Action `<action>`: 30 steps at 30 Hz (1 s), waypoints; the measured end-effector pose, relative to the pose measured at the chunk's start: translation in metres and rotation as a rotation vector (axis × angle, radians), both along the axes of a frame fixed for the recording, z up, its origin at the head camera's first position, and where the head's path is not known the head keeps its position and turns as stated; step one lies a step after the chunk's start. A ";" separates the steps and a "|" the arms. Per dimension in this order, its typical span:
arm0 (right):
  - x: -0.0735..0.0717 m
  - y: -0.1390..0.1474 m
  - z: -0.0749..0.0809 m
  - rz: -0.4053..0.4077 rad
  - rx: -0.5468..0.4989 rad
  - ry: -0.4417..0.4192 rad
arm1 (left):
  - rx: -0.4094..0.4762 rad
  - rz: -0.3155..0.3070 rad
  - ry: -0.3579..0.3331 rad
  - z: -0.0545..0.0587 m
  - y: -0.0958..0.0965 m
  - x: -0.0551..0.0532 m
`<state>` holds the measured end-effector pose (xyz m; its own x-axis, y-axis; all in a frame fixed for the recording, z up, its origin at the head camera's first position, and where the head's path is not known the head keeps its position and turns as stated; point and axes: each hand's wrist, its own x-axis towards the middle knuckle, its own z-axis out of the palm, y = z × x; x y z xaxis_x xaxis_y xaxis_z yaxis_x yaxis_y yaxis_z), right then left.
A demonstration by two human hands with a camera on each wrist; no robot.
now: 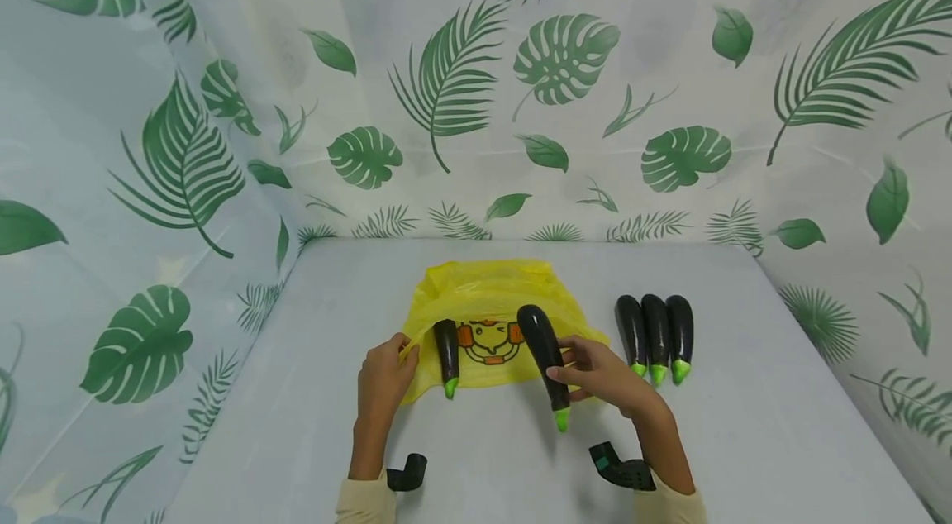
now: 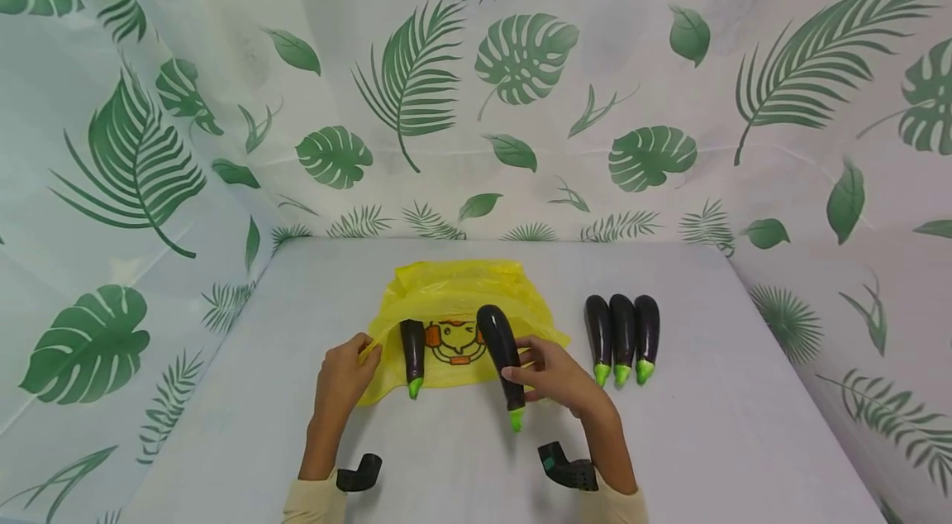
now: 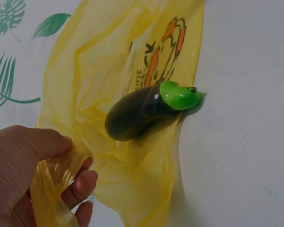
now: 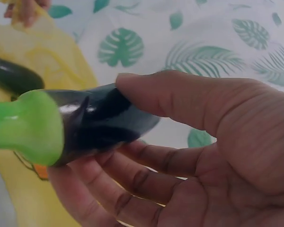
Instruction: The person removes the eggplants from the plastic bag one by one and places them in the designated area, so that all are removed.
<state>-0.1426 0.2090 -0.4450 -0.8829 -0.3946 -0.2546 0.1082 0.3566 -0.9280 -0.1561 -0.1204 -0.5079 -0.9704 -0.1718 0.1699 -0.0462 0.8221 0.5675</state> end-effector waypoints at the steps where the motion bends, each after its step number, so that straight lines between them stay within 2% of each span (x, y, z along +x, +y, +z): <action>1: 0.000 0.002 0.001 -0.016 -0.001 0.004 | 0.000 0.001 0.002 0.000 0.000 0.000; 9: 0.000 0.024 0.002 -0.169 0.034 0.034 | 0.007 -0.002 -0.001 0.000 -0.001 0.000; 15: 0.002 0.042 0.003 -0.235 0.043 0.082 | 0.009 0.005 -0.019 0.000 -0.001 -0.002; 22: 0.005 0.062 0.006 -0.332 0.093 0.139 | 0.009 0.000 0.000 0.000 -0.001 -0.002; 30: 0.006 0.086 -0.001 -0.437 0.140 0.091 | 0.003 0.000 -0.013 -0.003 0.000 0.000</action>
<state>-0.1367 0.2950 -0.4457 -0.9799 0.0517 -0.1927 0.1964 0.4183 -0.8868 -0.1559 -0.1208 -0.5113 -0.9725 -0.1725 0.1565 -0.0538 0.8201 0.5697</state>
